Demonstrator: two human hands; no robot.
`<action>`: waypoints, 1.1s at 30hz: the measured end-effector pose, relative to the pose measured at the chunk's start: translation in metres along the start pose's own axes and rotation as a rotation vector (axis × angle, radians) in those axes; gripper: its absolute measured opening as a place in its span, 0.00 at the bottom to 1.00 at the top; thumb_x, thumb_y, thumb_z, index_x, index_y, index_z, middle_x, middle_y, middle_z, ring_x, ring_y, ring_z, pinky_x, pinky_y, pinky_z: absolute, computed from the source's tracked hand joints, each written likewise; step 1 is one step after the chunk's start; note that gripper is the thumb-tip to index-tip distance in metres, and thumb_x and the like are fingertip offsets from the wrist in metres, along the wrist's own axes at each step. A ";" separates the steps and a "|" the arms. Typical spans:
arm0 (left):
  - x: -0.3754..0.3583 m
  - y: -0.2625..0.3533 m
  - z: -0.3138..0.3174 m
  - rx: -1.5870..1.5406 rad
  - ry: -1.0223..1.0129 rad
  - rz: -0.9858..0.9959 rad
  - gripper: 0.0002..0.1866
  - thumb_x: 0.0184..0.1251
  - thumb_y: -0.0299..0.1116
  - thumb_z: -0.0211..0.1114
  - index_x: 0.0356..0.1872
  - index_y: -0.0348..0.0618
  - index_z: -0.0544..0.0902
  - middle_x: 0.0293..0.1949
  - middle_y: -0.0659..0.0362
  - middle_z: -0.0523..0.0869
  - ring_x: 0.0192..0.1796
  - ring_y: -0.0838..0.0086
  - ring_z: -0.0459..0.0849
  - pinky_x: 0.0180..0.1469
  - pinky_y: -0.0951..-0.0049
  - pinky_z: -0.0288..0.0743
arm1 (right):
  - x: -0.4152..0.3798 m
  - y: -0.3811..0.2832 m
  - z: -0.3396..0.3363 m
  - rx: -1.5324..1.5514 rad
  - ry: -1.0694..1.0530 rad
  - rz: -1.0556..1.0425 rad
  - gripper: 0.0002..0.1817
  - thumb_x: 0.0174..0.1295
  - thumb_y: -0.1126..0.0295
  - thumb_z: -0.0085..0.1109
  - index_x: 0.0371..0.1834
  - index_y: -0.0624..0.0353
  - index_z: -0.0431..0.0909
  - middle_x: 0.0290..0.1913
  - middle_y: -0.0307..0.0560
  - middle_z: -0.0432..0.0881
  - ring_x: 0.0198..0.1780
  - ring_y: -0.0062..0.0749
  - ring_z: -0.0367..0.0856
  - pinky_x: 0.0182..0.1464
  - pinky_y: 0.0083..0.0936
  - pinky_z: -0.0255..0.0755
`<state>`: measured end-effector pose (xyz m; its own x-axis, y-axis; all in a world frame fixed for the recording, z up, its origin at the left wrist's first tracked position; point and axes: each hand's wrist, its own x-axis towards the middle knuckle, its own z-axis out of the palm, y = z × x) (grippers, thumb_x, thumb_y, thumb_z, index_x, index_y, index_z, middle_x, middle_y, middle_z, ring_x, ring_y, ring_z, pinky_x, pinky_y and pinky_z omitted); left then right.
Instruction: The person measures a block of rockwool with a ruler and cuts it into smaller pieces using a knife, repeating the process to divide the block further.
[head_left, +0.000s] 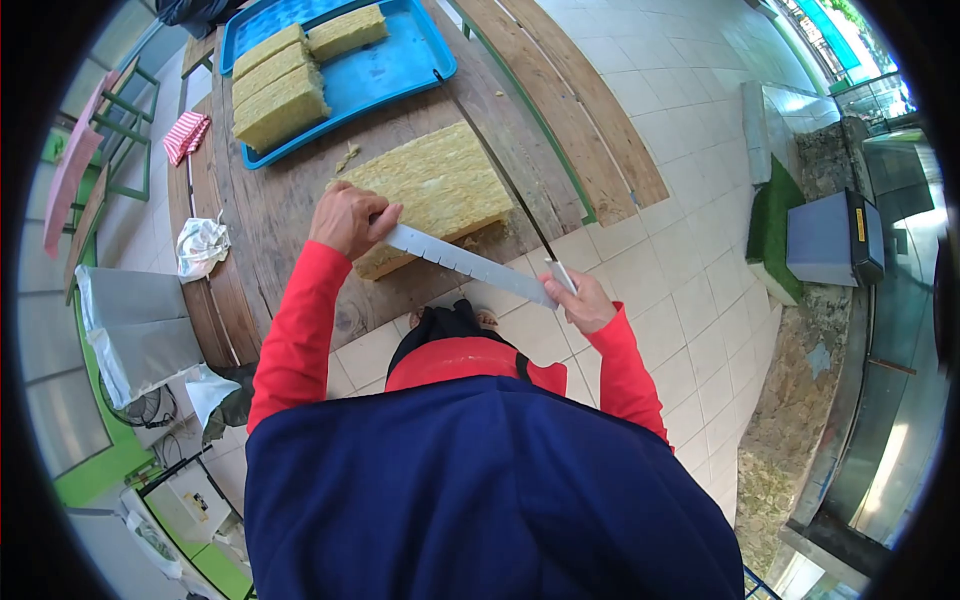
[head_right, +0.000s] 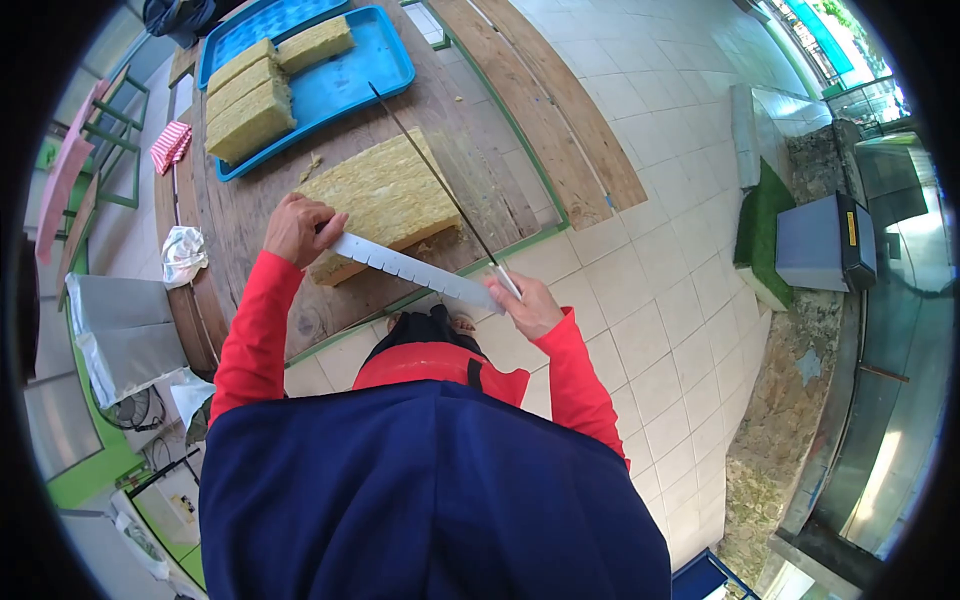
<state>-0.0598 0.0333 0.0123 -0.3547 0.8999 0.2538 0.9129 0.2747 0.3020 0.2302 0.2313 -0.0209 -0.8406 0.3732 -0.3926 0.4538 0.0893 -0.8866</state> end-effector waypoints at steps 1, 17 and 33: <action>0.008 -0.001 0.001 0.005 0.010 0.056 0.17 0.58 0.41 0.58 0.13 0.44 0.78 0.13 0.57 0.76 0.21 0.62 0.74 0.38 0.67 0.66 | -0.003 0.007 0.001 0.081 -0.027 0.076 0.12 0.60 0.66 0.55 0.40 0.63 0.76 0.23 0.41 0.75 0.19 0.20 0.69 0.22 0.21 0.65; 0.052 0.027 0.068 0.015 0.177 -0.233 0.28 0.55 0.43 0.64 0.55 0.40 0.70 0.53 0.51 0.72 0.56 0.56 0.68 0.57 0.60 0.62 | 0.011 0.021 0.047 0.621 0.258 0.069 0.15 0.60 0.67 0.55 0.44 0.68 0.73 0.22 0.40 0.73 0.13 0.16 0.66 0.15 0.14 0.62; 0.056 0.029 0.080 0.052 -0.047 -0.286 0.41 0.51 0.58 0.62 0.62 0.44 0.64 0.64 0.55 0.65 0.67 0.59 0.59 0.66 0.54 0.49 | 0.029 0.022 0.064 0.619 0.251 0.018 0.15 0.62 0.67 0.53 0.47 0.68 0.73 0.27 0.42 0.74 0.17 0.15 0.68 0.16 0.11 0.63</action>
<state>-0.0374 0.1183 -0.0381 -0.5904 0.7978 0.1218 0.7868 0.5353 0.3073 0.1970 0.1845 -0.0671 -0.7065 0.5796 -0.4061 0.1506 -0.4375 -0.8865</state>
